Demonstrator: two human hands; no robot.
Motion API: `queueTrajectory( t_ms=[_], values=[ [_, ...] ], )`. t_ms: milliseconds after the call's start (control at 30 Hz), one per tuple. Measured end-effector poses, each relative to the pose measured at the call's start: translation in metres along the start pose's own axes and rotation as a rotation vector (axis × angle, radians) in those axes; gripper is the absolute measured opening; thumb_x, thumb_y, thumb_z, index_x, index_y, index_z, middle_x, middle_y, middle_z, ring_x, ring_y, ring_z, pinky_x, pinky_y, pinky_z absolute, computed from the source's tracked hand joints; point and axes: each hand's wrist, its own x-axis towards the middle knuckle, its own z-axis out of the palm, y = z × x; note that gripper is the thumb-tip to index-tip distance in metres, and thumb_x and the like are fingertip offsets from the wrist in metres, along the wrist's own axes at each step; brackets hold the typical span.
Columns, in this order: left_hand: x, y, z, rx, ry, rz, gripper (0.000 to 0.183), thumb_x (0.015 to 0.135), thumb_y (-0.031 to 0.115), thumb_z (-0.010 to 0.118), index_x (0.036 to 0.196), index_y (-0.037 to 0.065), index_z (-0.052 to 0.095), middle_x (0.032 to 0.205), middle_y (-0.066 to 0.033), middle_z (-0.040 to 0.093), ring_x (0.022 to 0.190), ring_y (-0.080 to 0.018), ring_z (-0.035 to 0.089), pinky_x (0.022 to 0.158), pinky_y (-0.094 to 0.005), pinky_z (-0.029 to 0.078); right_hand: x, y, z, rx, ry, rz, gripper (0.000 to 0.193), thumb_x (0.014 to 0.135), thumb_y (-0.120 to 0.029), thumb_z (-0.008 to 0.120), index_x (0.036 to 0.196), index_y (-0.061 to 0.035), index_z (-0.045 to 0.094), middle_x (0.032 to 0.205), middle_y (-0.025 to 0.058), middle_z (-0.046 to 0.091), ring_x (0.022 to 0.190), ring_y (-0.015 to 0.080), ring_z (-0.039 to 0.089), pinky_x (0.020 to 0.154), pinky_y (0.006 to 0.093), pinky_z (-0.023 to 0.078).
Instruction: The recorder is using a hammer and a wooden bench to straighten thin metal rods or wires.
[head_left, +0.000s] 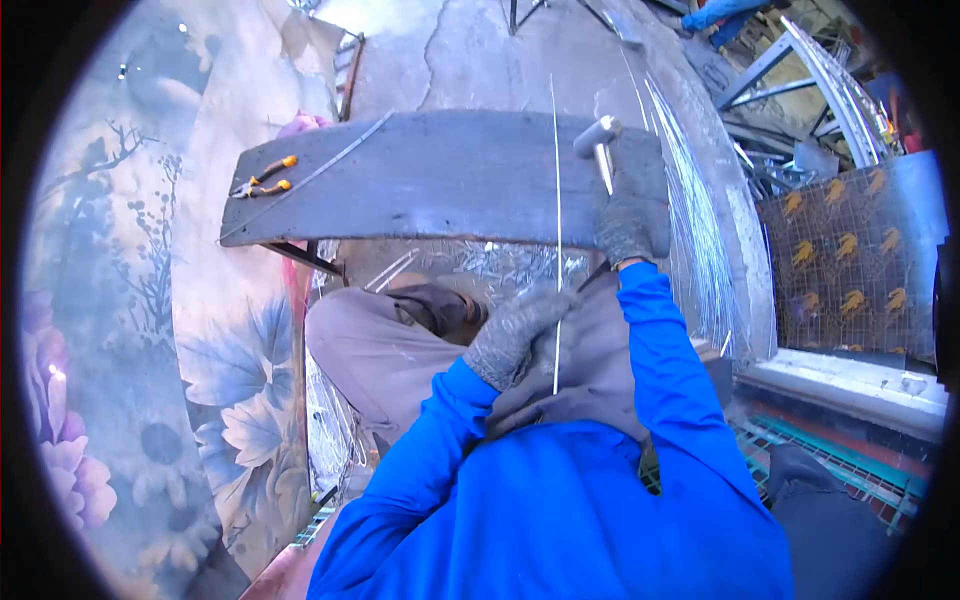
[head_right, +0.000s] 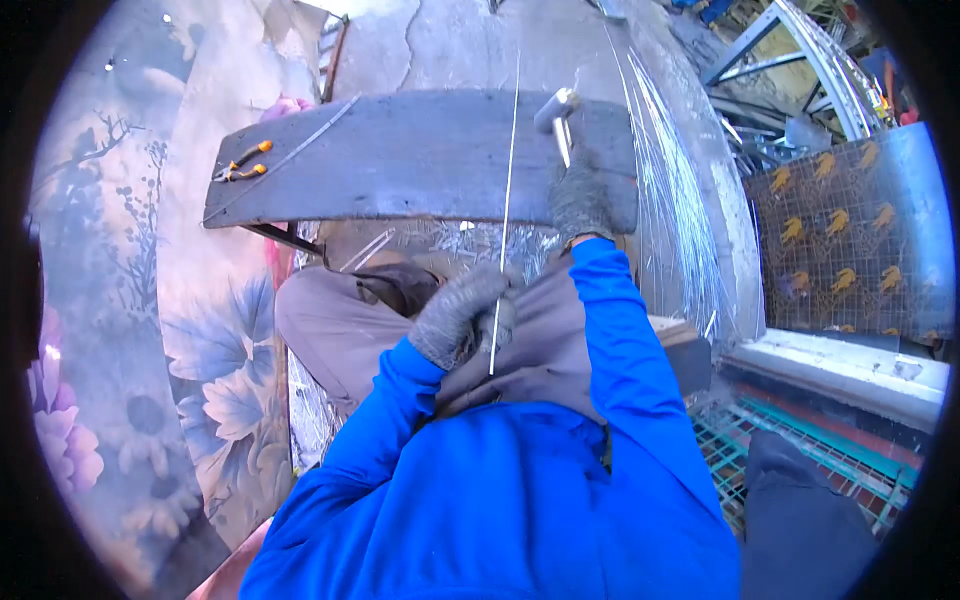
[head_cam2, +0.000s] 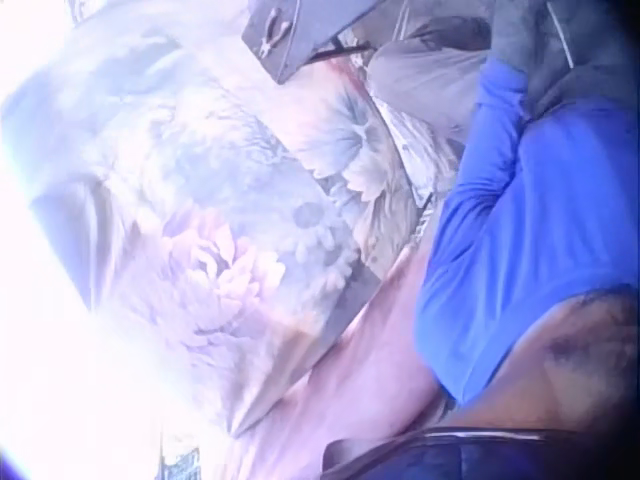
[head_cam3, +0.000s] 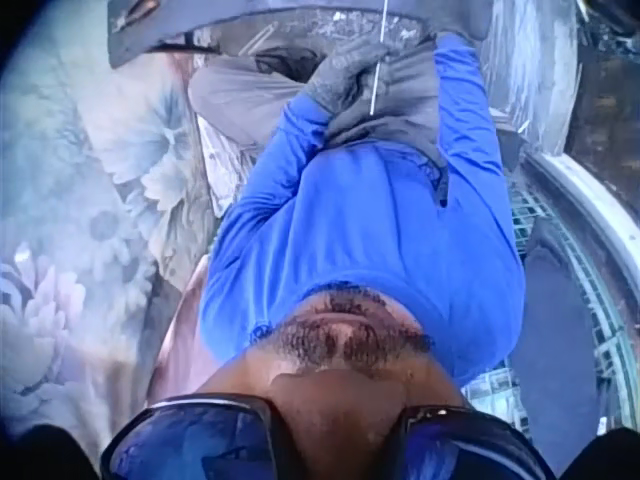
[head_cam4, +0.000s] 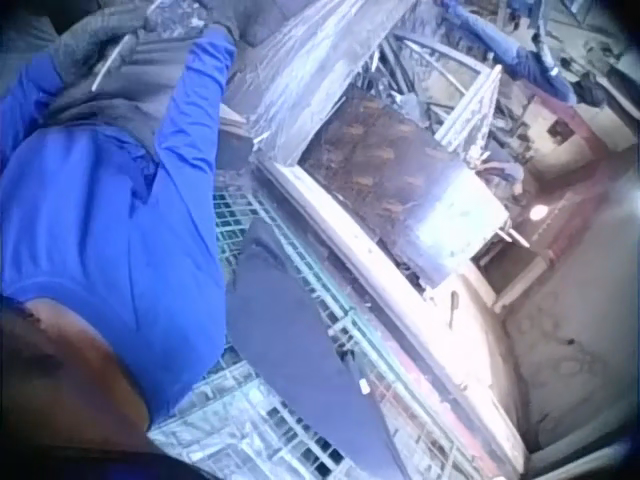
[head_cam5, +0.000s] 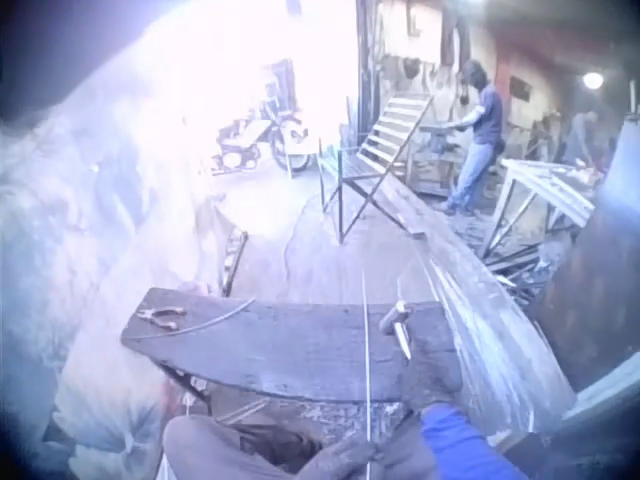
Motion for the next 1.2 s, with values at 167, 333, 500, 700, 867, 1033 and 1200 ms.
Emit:
queueTrajectory(
  t_ms=[167,333,500,700,867,1033,1200],
  values=[
    [-0.019,0.056,0.059,-0.319,-0.045,0.139,0.027,0.102,0.026,0.051,0.114,0.003,0.058,0.084,-0.0042,0.064,0.067,-0.0129,0.066,0.057,-0.0242,0.055,0.008,0.013,-0.004,0.049,-0.026,0.082,0.039,0.098,-0.036,0.044,0.117,-0.0033,0.051,0.102,0.0308,0.064,0.094,0.0503,0.062,0.081,0.0579,0.048],
    [0.006,0.069,0.072,-0.949,-0.462,0.084,0.032,0.104,0.019,0.046,0.129,-0.001,0.051,0.098,-0.0096,0.068,0.087,-0.0176,0.070,0.073,-0.0288,0.060,0.026,0.091,0.028,0.080,0.125,-0.259,0.040,0.099,-0.039,0.043,0.107,-0.0016,0.054,0.088,0.0279,0.065,0.084,0.0479,0.063,0.077,0.0565,0.048],
    [-0.001,0.081,0.077,-1.036,-0.450,0.093,0.035,0.104,0.021,0.044,0.130,-0.001,0.051,0.103,-0.0101,0.069,0.088,-0.0227,0.070,0.059,-0.0298,0.059,0.010,0.046,-0.010,0.435,-0.057,-0.062,0.047,0.098,-0.046,0.047,0.104,-0.0012,0.057,0.075,0.0191,0.065,0.065,0.0328,0.067,0.065,0.0457,0.051],
    [0.005,0.077,0.080,-1.010,-0.421,0.052,0.033,0.104,0.022,0.044,0.128,0.001,0.052,0.102,-0.0083,0.070,0.083,-0.0239,0.071,0.053,-0.0290,0.057,0.020,0.066,0.005,0.467,-0.040,-0.019,0.035,0.095,-0.036,0.054,0.112,-0.0050,0.059,0.090,0.0145,0.066,0.081,0.0301,0.065,0.077,0.0417,0.051],
    [-0.002,0.043,0.055,-0.797,-0.277,-0.004,0.029,0.102,0.025,0.051,0.121,0.003,0.051,0.092,-0.0074,0.069,0.074,-0.0203,0.070,0.055,-0.0257,0.057,0.009,0.050,0.002,0.334,-0.096,0.071,0.028,0.098,-0.030,0.056,0.114,-0.0075,0.061,0.088,0.0095,0.066,0.078,0.0259,0.065,0.071,0.0362,0.053],
    [-0.001,-0.025,0.018,-0.382,-0.076,-0.090,0.026,0.099,0.023,0.059,0.116,0.003,0.056,0.085,-0.0067,0.066,0.066,-0.0156,0.065,0.056,-0.0254,0.054,0.022,0.067,0.016,0.603,-0.013,0.085,0.028,0.098,-0.034,0.056,0.101,-0.0062,0.058,0.065,0.0053,0.053,0.046,0.0157,0.052,0.042,0.0324,0.043],
    [0.007,-0.058,-0.012,-0.009,0.121,-0.017,0.018,0.096,0.017,0.062,0.107,0.002,0.061,0.083,-0.0063,0.065,0.067,-0.0113,0.061,0.061,-0.0238,0.051,0.014,0.054,0.005,0.556,-0.045,0.050,0.030,0.097,-0.034,0.057,0.105,-0.0050,0.059,0.067,0.0057,0.055,0.049,0.0164,0.055,0.045,0.0326,0.045]
  ],
)
